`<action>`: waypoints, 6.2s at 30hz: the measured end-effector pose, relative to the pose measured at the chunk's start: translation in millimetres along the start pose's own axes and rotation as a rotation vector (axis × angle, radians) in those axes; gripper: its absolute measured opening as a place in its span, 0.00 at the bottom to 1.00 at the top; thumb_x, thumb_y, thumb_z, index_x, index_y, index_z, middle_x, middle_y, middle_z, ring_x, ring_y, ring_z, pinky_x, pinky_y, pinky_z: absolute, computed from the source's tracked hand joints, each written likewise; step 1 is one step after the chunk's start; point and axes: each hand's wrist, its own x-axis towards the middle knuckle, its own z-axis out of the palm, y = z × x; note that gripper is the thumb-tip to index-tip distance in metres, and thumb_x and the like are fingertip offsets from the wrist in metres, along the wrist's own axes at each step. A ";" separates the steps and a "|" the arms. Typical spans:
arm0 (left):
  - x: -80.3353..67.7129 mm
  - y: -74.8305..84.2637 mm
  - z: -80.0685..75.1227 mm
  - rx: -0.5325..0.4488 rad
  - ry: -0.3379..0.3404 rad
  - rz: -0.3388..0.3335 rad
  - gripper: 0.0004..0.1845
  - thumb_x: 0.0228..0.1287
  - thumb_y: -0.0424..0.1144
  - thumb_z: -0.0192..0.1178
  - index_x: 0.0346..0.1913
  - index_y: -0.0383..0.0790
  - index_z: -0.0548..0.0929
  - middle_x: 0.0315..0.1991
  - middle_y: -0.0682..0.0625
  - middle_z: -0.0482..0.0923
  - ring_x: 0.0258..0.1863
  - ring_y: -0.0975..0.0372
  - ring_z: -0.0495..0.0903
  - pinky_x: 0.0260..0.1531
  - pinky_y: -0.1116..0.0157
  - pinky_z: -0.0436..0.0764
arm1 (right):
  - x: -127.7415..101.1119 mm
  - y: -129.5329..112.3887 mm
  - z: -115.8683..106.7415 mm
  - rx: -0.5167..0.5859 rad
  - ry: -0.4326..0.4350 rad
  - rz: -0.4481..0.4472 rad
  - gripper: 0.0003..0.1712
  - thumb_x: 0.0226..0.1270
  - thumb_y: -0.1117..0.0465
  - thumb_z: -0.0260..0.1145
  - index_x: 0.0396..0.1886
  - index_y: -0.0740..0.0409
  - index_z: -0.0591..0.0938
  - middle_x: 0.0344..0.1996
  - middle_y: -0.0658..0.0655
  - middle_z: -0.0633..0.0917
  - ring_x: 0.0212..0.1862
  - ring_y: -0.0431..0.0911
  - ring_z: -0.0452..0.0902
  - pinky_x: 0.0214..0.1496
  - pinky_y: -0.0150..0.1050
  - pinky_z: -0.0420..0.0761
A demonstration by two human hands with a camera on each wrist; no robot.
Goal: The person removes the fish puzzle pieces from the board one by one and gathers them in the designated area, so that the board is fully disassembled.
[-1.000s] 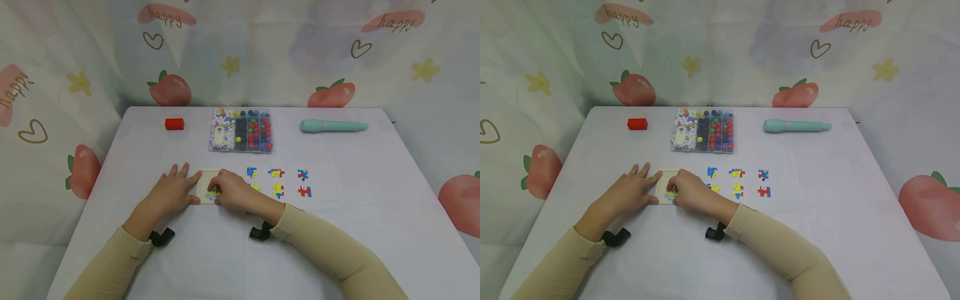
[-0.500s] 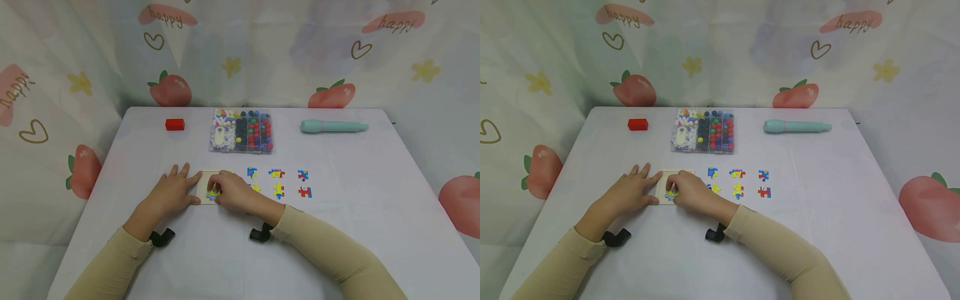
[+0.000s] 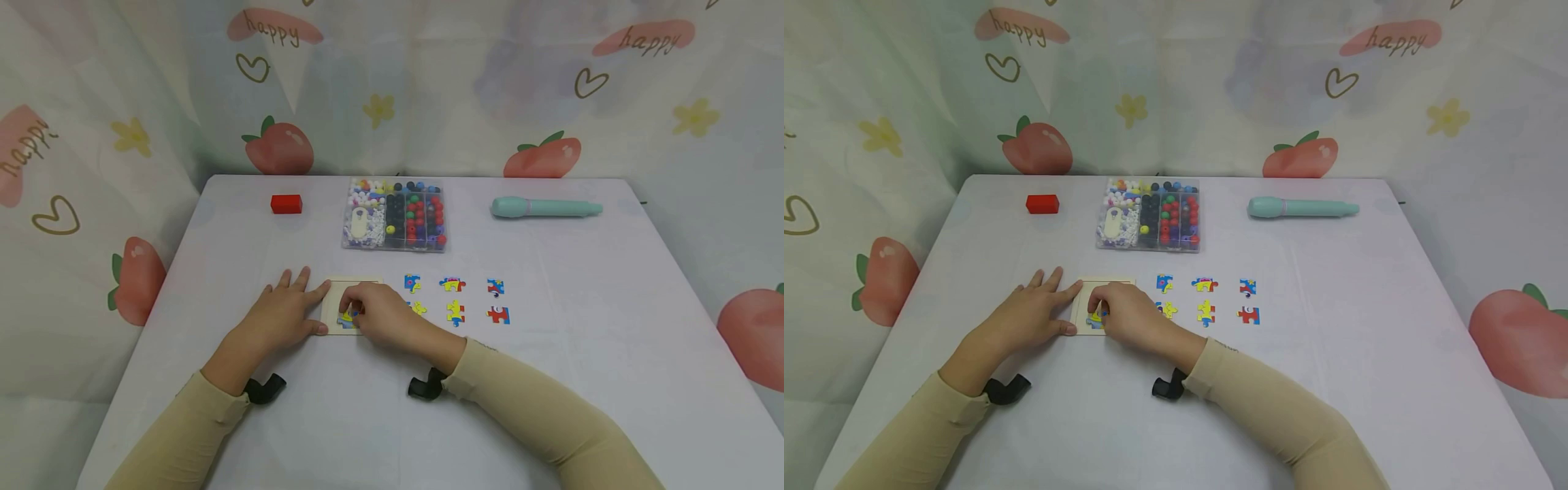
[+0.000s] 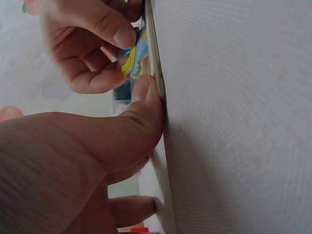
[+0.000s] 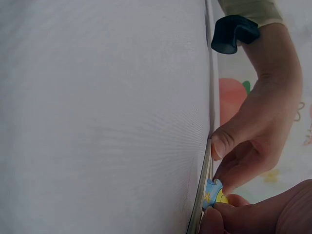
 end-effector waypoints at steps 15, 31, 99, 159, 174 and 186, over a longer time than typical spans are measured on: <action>2.4 -0.7 0.4 0.007 -0.008 -0.004 0.47 0.58 0.60 0.72 0.79 0.58 0.63 0.82 0.36 0.52 0.80 0.32 0.49 0.70 0.28 0.59 | -5.2 -1.3 -9.9 0.193 0.006 0.023 0.16 0.62 0.70 0.69 0.39 0.42 0.88 0.30 0.46 0.83 0.35 0.45 0.78 0.38 0.38 0.78; 1.5 1.7 -1.1 0.016 -0.036 -0.023 0.48 0.59 0.59 0.71 0.80 0.59 0.61 0.82 0.37 0.50 0.80 0.32 0.47 0.72 0.29 0.57 | -23.2 11.1 -52.4 0.316 -0.039 0.130 0.12 0.65 0.70 0.70 0.41 0.50 0.90 0.32 0.54 0.85 0.33 0.52 0.86 0.36 0.42 0.87; 1.5 2.7 0.8 0.015 -0.025 -0.023 0.47 0.59 0.59 0.71 0.80 0.58 0.62 0.82 0.37 0.50 0.80 0.32 0.47 0.71 0.28 0.57 | -77.9 54.3 -65.5 -0.091 0.010 0.166 0.12 0.58 0.63 0.77 0.40 0.44 0.89 0.31 0.45 0.82 0.36 0.41 0.75 0.39 0.36 0.77; 1.4 2.4 -0.7 0.011 -0.030 -0.018 0.48 0.58 0.60 0.72 0.79 0.57 0.63 0.82 0.36 0.51 0.80 0.32 0.48 0.71 0.28 0.57 | -11.0 17.9 -18.4 -0.144 -0.037 -0.015 0.13 0.55 0.64 0.79 0.36 0.44 0.86 0.39 0.48 0.78 0.40 0.41 0.72 0.44 0.36 0.77; 1.4 2.1 -0.8 0.021 -0.031 -0.027 0.48 0.58 0.60 0.71 0.79 0.58 0.62 0.82 0.36 0.50 0.80 0.32 0.48 0.71 0.29 0.57 | -12.5 17.3 -30.0 0.122 -0.069 0.074 0.16 0.62 0.72 0.70 0.42 0.45 0.89 0.35 0.45 0.86 0.36 0.44 0.80 0.36 0.38 0.81; -0.4 4.3 -0.8 0.011 -0.029 -0.024 0.48 0.58 0.59 0.72 0.79 0.58 0.62 0.82 0.37 0.50 0.81 0.33 0.47 0.72 0.29 0.57 | -36.3 38.2 -62.5 0.203 -0.068 0.113 0.13 0.61 0.69 0.73 0.38 0.44 0.91 0.35 0.47 0.87 0.33 0.46 0.81 0.37 0.40 0.83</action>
